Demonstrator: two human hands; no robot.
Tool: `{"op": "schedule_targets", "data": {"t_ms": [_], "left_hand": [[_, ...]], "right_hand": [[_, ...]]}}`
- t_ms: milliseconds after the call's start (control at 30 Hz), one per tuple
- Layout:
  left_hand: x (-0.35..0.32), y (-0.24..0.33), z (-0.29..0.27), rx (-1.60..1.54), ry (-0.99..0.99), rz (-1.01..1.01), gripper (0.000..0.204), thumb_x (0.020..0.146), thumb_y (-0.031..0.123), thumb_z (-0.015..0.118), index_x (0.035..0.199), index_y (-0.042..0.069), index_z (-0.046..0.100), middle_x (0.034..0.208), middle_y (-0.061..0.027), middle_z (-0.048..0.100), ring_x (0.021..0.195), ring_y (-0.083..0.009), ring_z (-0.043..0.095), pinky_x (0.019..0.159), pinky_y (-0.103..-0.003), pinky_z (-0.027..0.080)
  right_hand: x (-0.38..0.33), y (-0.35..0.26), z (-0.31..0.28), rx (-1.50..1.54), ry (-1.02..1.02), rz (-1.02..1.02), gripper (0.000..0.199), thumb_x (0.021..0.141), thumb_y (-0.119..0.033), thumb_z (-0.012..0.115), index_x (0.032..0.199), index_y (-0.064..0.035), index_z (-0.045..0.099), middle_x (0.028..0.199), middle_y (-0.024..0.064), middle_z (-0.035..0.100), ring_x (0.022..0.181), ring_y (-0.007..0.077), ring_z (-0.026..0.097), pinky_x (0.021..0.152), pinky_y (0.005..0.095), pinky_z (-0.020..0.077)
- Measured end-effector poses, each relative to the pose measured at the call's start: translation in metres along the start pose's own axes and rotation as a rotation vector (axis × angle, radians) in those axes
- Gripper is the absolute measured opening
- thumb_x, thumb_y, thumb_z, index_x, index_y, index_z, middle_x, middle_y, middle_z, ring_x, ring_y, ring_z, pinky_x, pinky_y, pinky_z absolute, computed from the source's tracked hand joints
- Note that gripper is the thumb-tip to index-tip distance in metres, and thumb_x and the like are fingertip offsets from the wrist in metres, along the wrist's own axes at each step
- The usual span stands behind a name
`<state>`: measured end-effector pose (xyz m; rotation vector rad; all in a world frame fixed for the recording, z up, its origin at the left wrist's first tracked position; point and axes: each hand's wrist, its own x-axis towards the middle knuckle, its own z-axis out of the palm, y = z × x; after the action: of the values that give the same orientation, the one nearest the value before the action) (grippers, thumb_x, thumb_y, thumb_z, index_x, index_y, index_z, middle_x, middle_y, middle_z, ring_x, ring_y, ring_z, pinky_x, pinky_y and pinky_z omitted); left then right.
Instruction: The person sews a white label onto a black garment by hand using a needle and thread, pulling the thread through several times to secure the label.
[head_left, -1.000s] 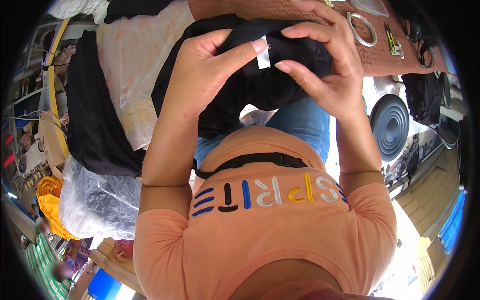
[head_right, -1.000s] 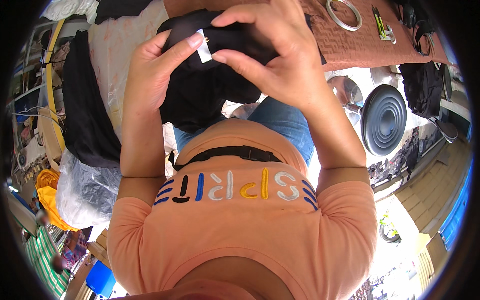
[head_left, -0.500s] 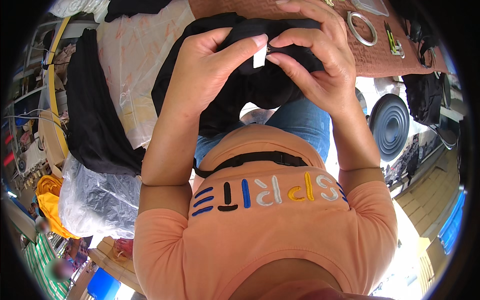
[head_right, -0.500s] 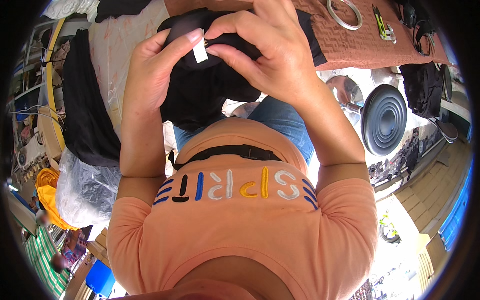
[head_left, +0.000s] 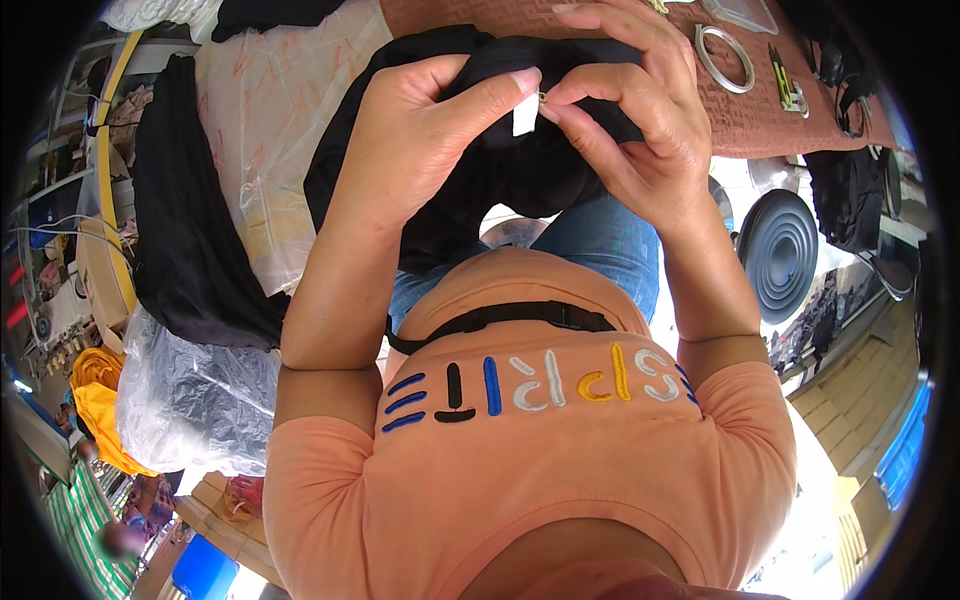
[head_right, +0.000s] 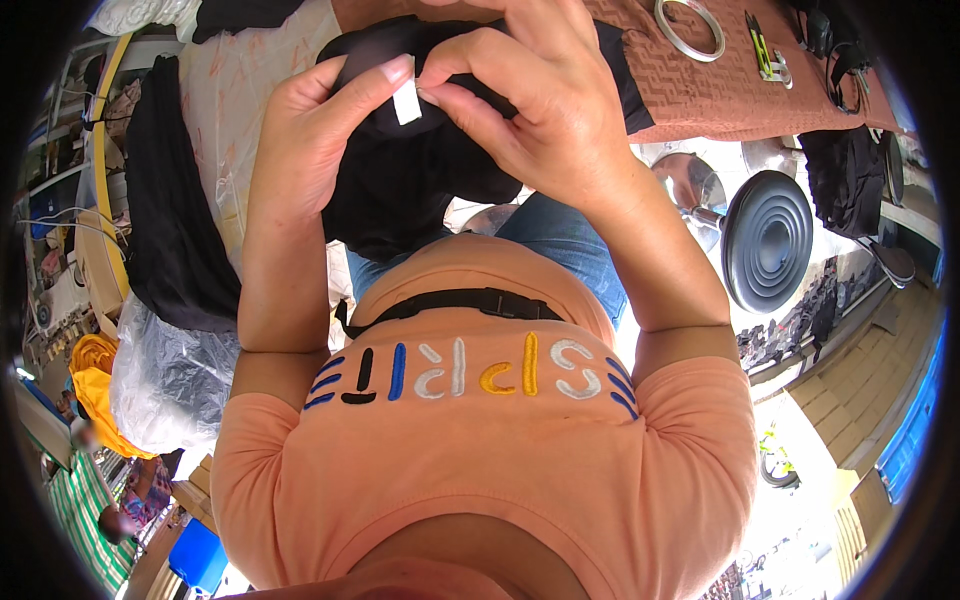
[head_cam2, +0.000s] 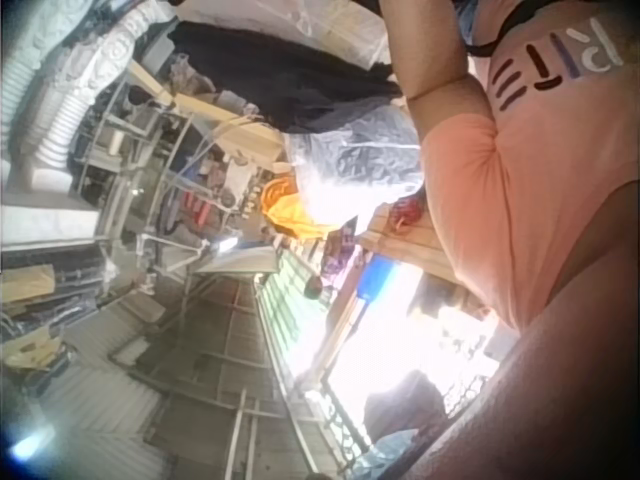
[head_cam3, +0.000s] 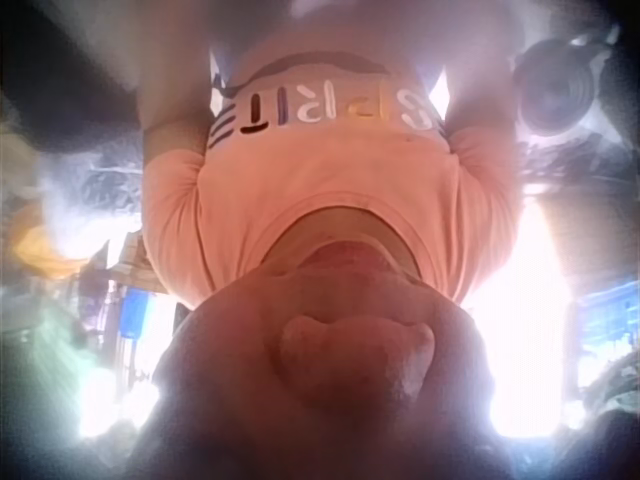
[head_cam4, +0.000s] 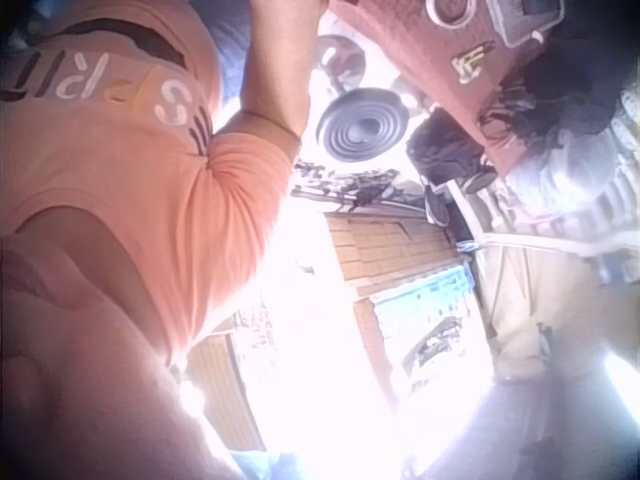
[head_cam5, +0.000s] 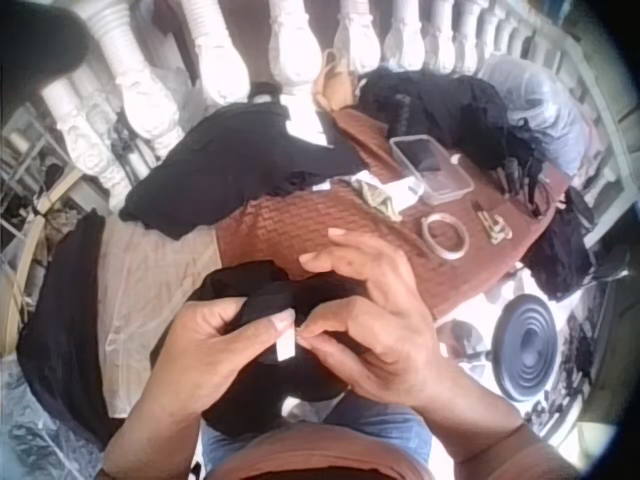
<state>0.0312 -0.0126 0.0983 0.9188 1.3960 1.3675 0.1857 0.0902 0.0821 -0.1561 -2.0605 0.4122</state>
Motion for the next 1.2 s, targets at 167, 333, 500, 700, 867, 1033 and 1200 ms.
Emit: {"op": "schedule_targets", "data": {"t_ms": [167,333,500,700,867,1033,1200], "left_hand": [[0.0,0.0,0.0,-0.001,-0.005,-0.005,0.021,0.082,0.02,0.07,0.085,-0.001,0.069,0.073,0.0008,0.063,0.066,-0.0025,0.054,0.059,-0.017,0.041],[0.001,-0.001,-0.001,0.011,0.0,-0.002,0.021,0.082,0.02,0.07,0.084,0.0,0.069,0.073,0.0014,0.063,0.066,-0.0022,0.053,0.059,-0.017,0.04],[0.002,-0.002,-0.002,0.027,-0.006,0.002,0.021,0.082,0.021,0.07,0.084,0.0,0.069,0.072,0.0022,0.062,0.065,-0.0016,0.052,0.057,-0.017,0.038],[0.002,-0.006,0.0,0.056,-0.041,0.023,0.021,0.083,0.021,0.07,0.082,0.0,0.069,0.067,0.0052,0.057,0.062,-0.0007,0.047,0.053,-0.017,0.035],[0.004,-0.007,-0.005,0.116,-0.116,0.019,0.019,0.085,0.016,0.067,0.094,-0.001,0.067,0.083,-0.0001,0.062,0.077,-0.0051,0.054,0.068,-0.02,0.042],[0.007,-0.014,-0.009,0.214,-0.086,0.088,0.024,0.082,0.025,0.071,0.089,0.001,0.068,0.067,0.0035,0.057,0.064,-0.0029,0.049,0.056,-0.018,0.037],[0.008,-0.011,-0.014,0.322,0.242,0.444,0.027,0.083,0.024,0.071,0.097,0.002,0.066,0.078,-0.0031,0.066,0.074,-0.0087,0.06,0.067,-0.021,0.045]], "right_hand": [[0.001,-0.001,-0.001,0.001,0.0,0.003,0.017,0.066,-0.008,0.076,0.078,-0.0048,0.064,0.112,0.0191,0.058,0.111,0.0395,0.051,0.092,0.0472,0.0407],[0.001,-0.004,-0.003,0.072,-0.034,0.091,0.02,0.069,-0.005,0.074,0.086,-0.0051,0.063,0.113,0.0185,0.057,0.11,0.035,0.052,0.094,0.0446,0.0406],[-0.003,0.006,-0.008,0.478,-0.035,0.351,0.022,0.077,-0.002,0.068,0.098,-0.0034,0.06,0.116,0.0144,0.056,0.11,0.0238,0.052,0.093,0.0355,0.0403],[0.009,0.021,-0.006,0.613,-0.314,0.598,0.031,0.093,-0.023,0.053,0.111,0.0002,0.061,0.1,0.0073,0.065,0.093,0.0126,0.06,0.084,0.0261,0.0456],[0.0,0.045,-0.015,0.838,-0.626,0.775,0.025,0.09,-0.024,0.06,0.103,-0.0014,0.063,0.089,0.0,0.062,0.083,0.0061,0.056,0.077,0.0211,0.045],[0.002,0.044,-0.013,0.731,-0.539,0.723,0.015,0.085,-0.013,0.068,0.094,-0.0016,0.063,0.08,-0.004,0.06,0.076,0.0022,0.053,0.069,0.018,0.0442],[0.015,0.041,-0.021,0.775,-0.6,0.793,0.016,0.083,-0.001,0.063,0.098,-0.0035,0.062,0.105,0.0067,0.059,0.093,0.0146,0.057,0.081,0.0278,0.0449]]}}
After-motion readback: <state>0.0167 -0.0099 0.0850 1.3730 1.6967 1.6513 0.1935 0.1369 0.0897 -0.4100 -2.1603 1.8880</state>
